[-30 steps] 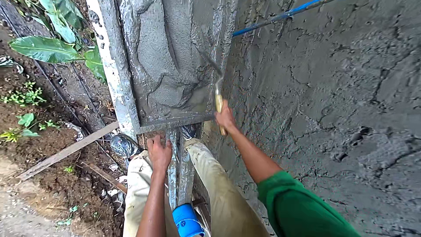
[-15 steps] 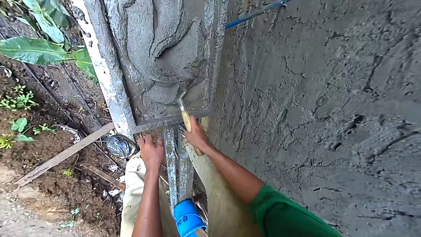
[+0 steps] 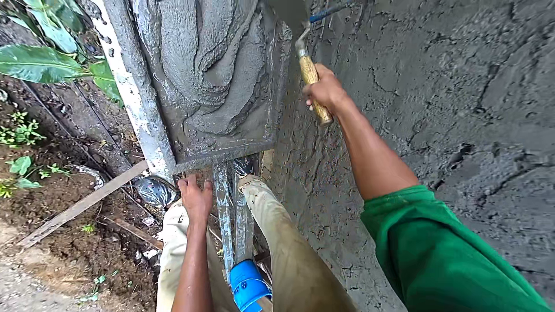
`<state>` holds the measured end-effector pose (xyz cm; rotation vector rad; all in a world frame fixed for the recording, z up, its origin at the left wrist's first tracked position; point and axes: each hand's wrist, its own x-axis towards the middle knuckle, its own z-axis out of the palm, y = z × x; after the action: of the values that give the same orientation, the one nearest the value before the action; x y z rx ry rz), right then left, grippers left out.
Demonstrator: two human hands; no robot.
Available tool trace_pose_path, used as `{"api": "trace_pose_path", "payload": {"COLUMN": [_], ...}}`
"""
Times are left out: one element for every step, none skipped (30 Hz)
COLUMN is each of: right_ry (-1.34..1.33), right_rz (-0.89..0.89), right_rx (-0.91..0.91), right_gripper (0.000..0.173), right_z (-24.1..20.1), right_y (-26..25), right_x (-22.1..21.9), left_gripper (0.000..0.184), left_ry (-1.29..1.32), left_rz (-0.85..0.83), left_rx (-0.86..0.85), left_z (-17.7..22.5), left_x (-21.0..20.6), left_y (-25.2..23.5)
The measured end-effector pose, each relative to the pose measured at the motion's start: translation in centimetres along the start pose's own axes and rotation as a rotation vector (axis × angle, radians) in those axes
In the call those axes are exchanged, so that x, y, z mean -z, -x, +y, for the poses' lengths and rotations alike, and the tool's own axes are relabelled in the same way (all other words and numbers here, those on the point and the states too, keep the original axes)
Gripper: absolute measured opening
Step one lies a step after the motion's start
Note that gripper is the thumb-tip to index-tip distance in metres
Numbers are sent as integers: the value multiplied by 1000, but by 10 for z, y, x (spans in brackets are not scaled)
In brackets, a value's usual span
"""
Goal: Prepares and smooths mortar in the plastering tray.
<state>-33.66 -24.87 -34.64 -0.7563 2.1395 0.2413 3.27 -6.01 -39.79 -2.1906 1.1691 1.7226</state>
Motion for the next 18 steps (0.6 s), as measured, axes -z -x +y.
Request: {"api": "trace_pose_path", "payload": {"right_ry": [-4,-2,3,14,38,67,84,76,48,17,-13,-37,-60,-73,-59,-24,23,73], "right_rz": [5,4,2,4,11,29,48,59,65,58,25,-34,-99,-157,-199,-227,-263,-316], "right_rx": [3,3,1,-4,-17,-35,-64,-92,-120,-142,-159,-175,-182,-169,-148,-126,-111,-107], "right_gripper": [62,64,65,64,65,67,71,75,77,77,76,75,74,72,71,73,75,76], "right_z": [-3,-4,-5,-5,-4,-2,3,10,19,28,35,41,48,54,60,63,66,67], "right_y": [-1,-4,-10,-17,-24,-29,-28,-22,-12,5,26,48,74,98,116,130,142,148], "right_x": [6,7,0,-14,-35,-61,-90,-123,-157,-189,-214,-231,-240,-242,-239,-233,-225,-216], "left_gripper": [35,35,35,34,33,33,32,32,33,33,34,33,33,34,34,34,34,34], "left_ry": [-2,2,8,14,24,34,40,42,40,36,32,28,20,16,13,13,11,11], "left_rz": [-5,-8,-12,-13,-13,-11,-11,-12,-14,-16,-21,-27,-34,-40,-40,-35,-28,-18], "left_rx": [-4,-8,-9,-5,2,8,13,16,18,19,20,22,24,22,19,18,22,30], "left_z": [2,3,4,4,5,5,5,5,5,5,5,5,4,4,5,5,5,5], "left_x": [-1,-2,-2,-1,-1,-1,-1,-1,-1,-1,-1,-2,-4,-6,-7,-7,-5,-4], "left_y": [0,0,0,0,0,1,2,2,2,2,1,1,2,2,1,0,-2,-3]}}
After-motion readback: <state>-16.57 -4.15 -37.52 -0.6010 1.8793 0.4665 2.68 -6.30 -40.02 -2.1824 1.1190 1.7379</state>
